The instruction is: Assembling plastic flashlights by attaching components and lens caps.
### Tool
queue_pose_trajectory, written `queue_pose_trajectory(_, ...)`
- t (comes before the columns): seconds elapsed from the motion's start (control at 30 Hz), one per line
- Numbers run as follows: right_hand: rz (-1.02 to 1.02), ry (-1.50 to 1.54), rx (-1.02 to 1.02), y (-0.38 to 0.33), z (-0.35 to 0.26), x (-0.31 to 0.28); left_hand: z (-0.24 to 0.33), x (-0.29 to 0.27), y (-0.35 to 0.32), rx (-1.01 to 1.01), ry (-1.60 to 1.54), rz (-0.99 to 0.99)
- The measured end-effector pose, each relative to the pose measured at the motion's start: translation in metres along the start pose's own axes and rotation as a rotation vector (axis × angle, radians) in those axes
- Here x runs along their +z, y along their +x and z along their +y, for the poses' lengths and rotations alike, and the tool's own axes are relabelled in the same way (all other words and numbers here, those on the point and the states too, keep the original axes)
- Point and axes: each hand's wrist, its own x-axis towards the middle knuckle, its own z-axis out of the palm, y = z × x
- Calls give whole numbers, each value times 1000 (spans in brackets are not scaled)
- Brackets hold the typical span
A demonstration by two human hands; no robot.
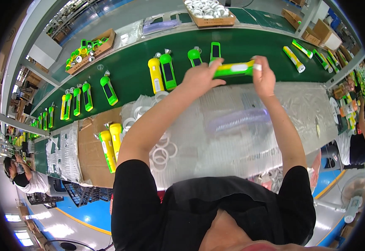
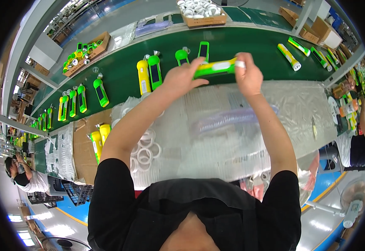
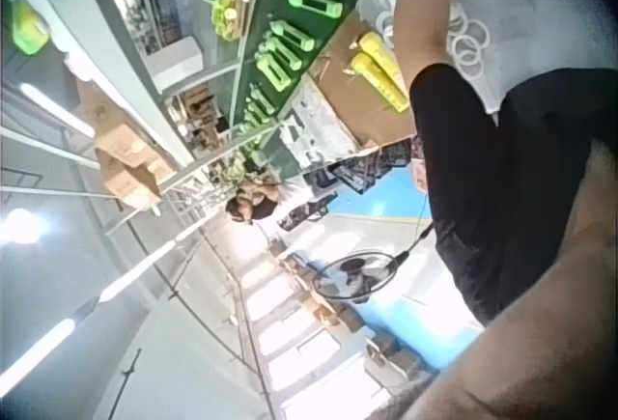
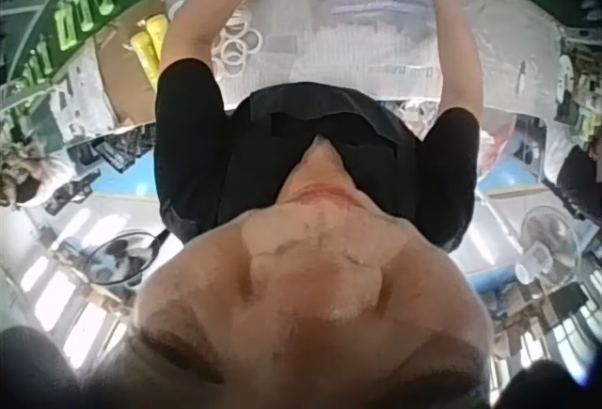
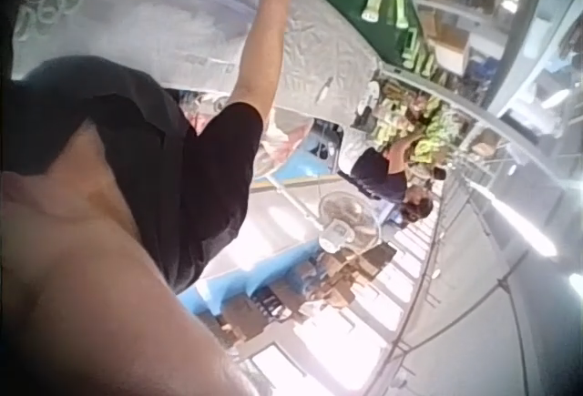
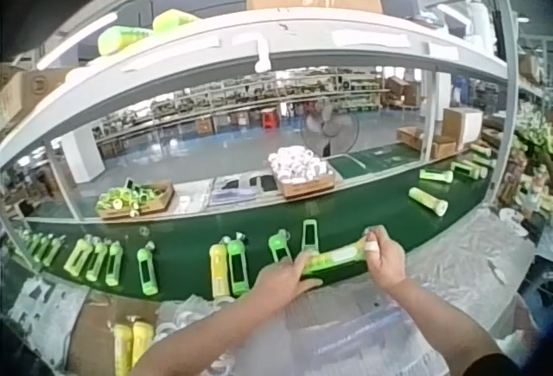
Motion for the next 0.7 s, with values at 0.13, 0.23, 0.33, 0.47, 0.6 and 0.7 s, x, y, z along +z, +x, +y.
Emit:
queue_pose_trajectory(0.13,90,-337,241,53,92,17,-42,0,19,-323,-225,-344)
queue_pose_trajectory(0.23,-415,-743,382,61,148,28,-47,12,29,-502,-382,-535)
queue_pose_trajectory(0.33,-144,-741,-82,54,94,32,-50,15,19,-497,-525,-406)
queue_pose_trajectory(0.47,-584,268,403,5,12,36,1,-11,-15,-257,-708,-304)
queue_pose_trajectory(0.6,-686,1085,925,-51,-86,0,66,-29,-81,152,-649,-252)
queue_pose_trajectory(0.7,-558,1250,980,-97,-113,-29,91,-36,-125,-4,-834,-129)
